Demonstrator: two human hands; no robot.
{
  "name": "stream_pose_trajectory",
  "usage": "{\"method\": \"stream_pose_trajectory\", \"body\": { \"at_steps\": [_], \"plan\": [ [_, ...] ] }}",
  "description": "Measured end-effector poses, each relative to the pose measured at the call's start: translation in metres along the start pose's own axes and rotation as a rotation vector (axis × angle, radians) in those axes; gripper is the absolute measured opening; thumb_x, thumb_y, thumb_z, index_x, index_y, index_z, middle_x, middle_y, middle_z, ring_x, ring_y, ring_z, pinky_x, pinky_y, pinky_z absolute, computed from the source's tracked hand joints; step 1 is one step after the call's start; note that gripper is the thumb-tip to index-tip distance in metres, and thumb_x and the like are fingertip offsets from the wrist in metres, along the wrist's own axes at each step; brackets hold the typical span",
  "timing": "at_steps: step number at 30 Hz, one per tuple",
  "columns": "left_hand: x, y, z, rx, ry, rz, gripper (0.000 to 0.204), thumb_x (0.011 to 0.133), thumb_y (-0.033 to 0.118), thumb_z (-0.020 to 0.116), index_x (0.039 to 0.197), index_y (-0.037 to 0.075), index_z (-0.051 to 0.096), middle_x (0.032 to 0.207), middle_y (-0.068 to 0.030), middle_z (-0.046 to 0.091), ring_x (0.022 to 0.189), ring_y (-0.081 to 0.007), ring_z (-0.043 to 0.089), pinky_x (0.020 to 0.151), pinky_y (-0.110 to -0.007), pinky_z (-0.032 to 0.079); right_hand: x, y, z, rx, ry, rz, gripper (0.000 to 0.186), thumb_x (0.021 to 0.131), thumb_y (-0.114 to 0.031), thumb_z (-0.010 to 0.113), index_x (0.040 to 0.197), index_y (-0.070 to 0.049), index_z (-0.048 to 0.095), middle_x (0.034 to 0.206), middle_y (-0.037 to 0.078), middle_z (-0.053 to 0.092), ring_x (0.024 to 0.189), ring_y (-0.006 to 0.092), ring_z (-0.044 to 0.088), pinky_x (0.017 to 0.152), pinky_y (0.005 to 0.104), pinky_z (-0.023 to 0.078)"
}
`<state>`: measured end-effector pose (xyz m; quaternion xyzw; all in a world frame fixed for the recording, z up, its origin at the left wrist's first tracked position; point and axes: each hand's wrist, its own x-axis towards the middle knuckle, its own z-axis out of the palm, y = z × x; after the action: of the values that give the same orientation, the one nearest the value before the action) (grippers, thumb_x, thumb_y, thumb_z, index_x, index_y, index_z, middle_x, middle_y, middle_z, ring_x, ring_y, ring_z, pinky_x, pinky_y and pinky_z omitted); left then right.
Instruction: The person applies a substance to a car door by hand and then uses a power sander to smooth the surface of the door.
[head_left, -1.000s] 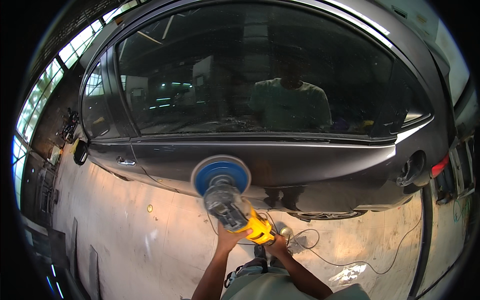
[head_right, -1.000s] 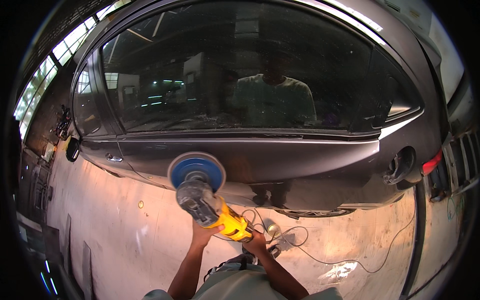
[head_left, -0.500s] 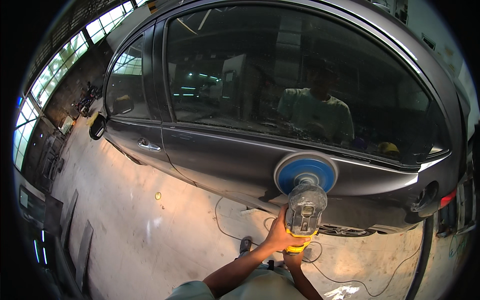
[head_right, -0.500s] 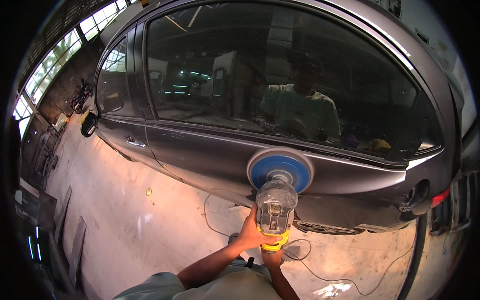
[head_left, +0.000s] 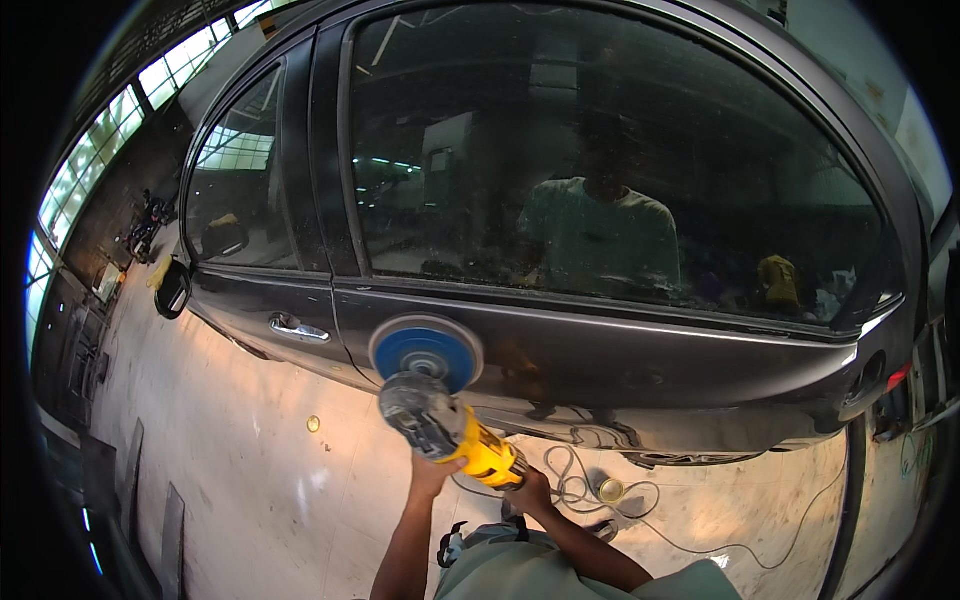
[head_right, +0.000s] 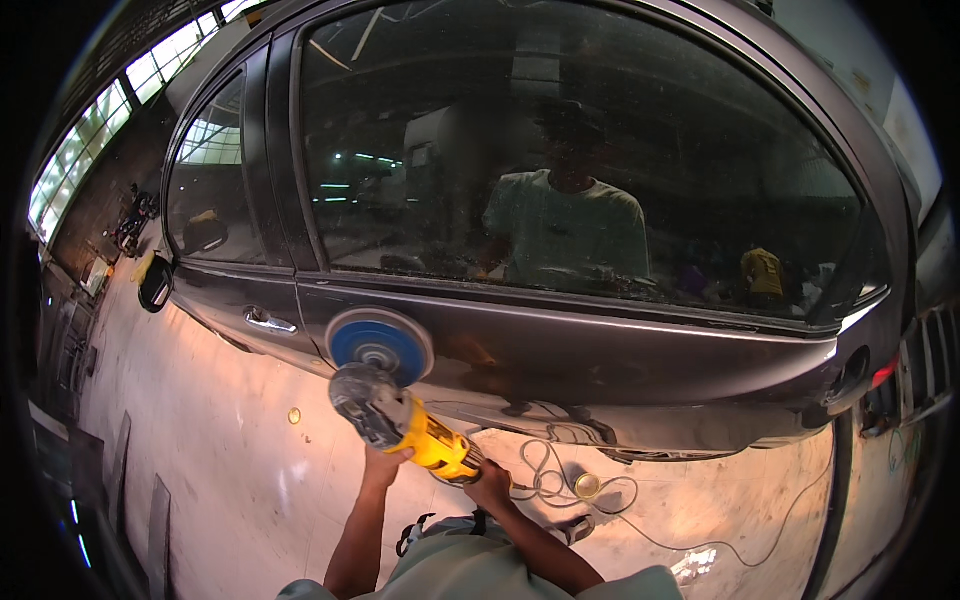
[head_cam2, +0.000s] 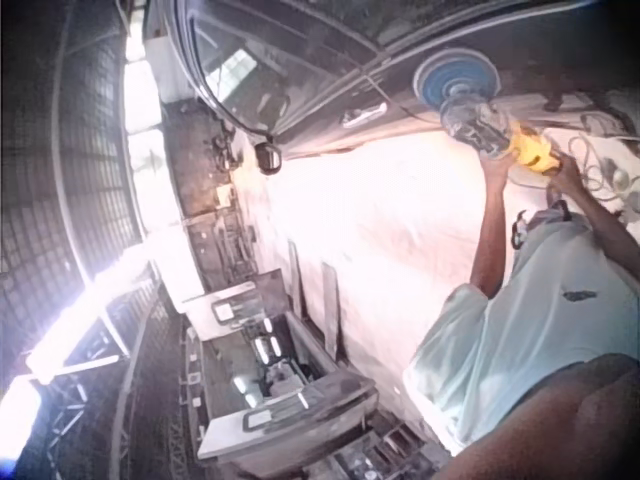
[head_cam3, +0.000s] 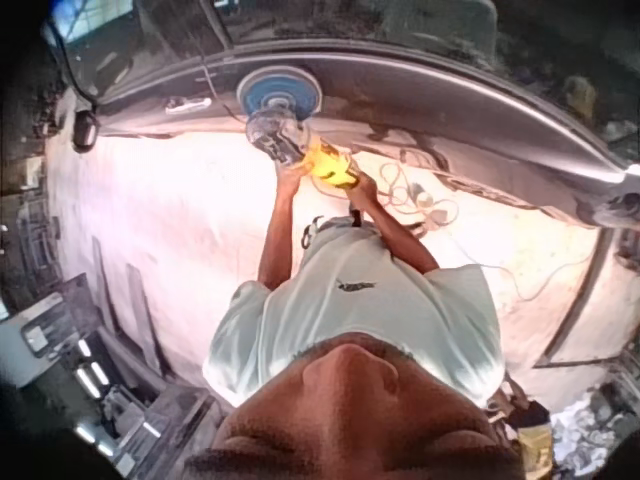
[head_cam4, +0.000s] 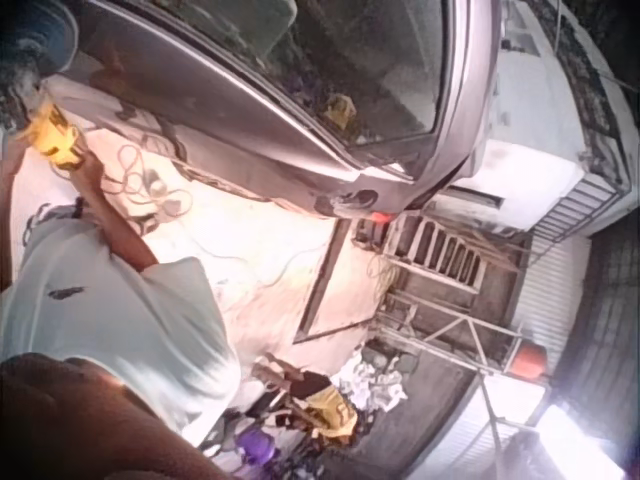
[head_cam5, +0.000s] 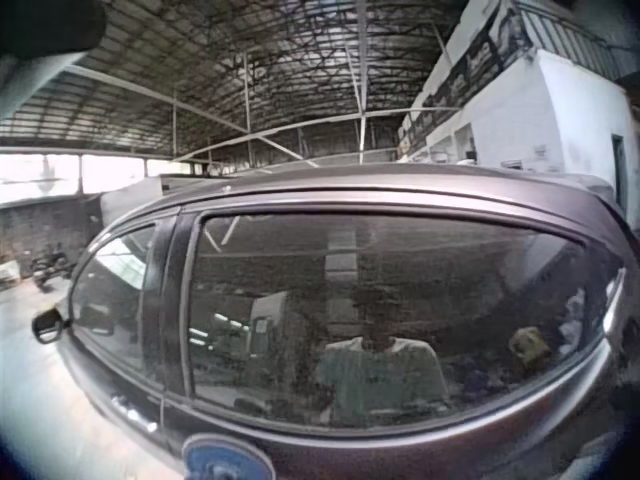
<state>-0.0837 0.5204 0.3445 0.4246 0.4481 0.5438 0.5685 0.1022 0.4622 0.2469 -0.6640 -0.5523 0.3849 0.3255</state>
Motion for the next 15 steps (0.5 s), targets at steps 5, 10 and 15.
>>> {"method": "stream_pose_trajectory", "body": {
  "at_steps": [5, 10, 15],
  "plan": [
    [0.027, 0.006, -0.083, -0.315, 0.143, 0.044, 0.055, 0.068, -0.005, 0.066, 0.120, 0.000, 0.049, 0.114, -0.0094, 0.058, 0.105, -0.0241, 0.057, 0.094, -0.035, 0.045, 0.044, -0.058, 0.029, -0.264, -0.188, -0.064, 0.039, 0.064, -0.024, 0.067, 0.098, -0.008, 0.060, 0.081, 0.015, 0.066, 0.080, 0.0339, 0.064, 0.074, 0.0435, 0.050],
    [0.037, 0.023, -0.095, -0.321, 0.227, 0.037, 0.056, 0.069, -0.007, 0.063, 0.122, 0.000, 0.046, 0.117, -0.0098, 0.056, 0.107, -0.0250, 0.056, 0.096, -0.036, 0.044, 0.049, -0.070, 0.042, -0.231, -0.203, -0.066, 0.047, 0.069, -0.020, 0.062, 0.115, -0.015, 0.053, 0.080, 0.014, 0.067, 0.080, 0.0335, 0.065, 0.072, 0.0505, 0.046],
    [0.020, 0.034, -0.025, -0.057, 0.059, 0.038, 0.062, 0.067, 0.003, 0.070, 0.124, 0.002, 0.045, 0.119, -0.0084, 0.054, 0.109, -0.0228, 0.054, 0.096, -0.034, 0.043, 0.012, -0.055, -0.010, -0.214, -0.163, 0.071, 0.046, 0.063, -0.029, 0.072, 0.102, -0.008, 0.062, 0.085, 0.015, 0.067, 0.084, 0.0321, 0.065, 0.076, 0.0409, 0.050]
  ]
}}
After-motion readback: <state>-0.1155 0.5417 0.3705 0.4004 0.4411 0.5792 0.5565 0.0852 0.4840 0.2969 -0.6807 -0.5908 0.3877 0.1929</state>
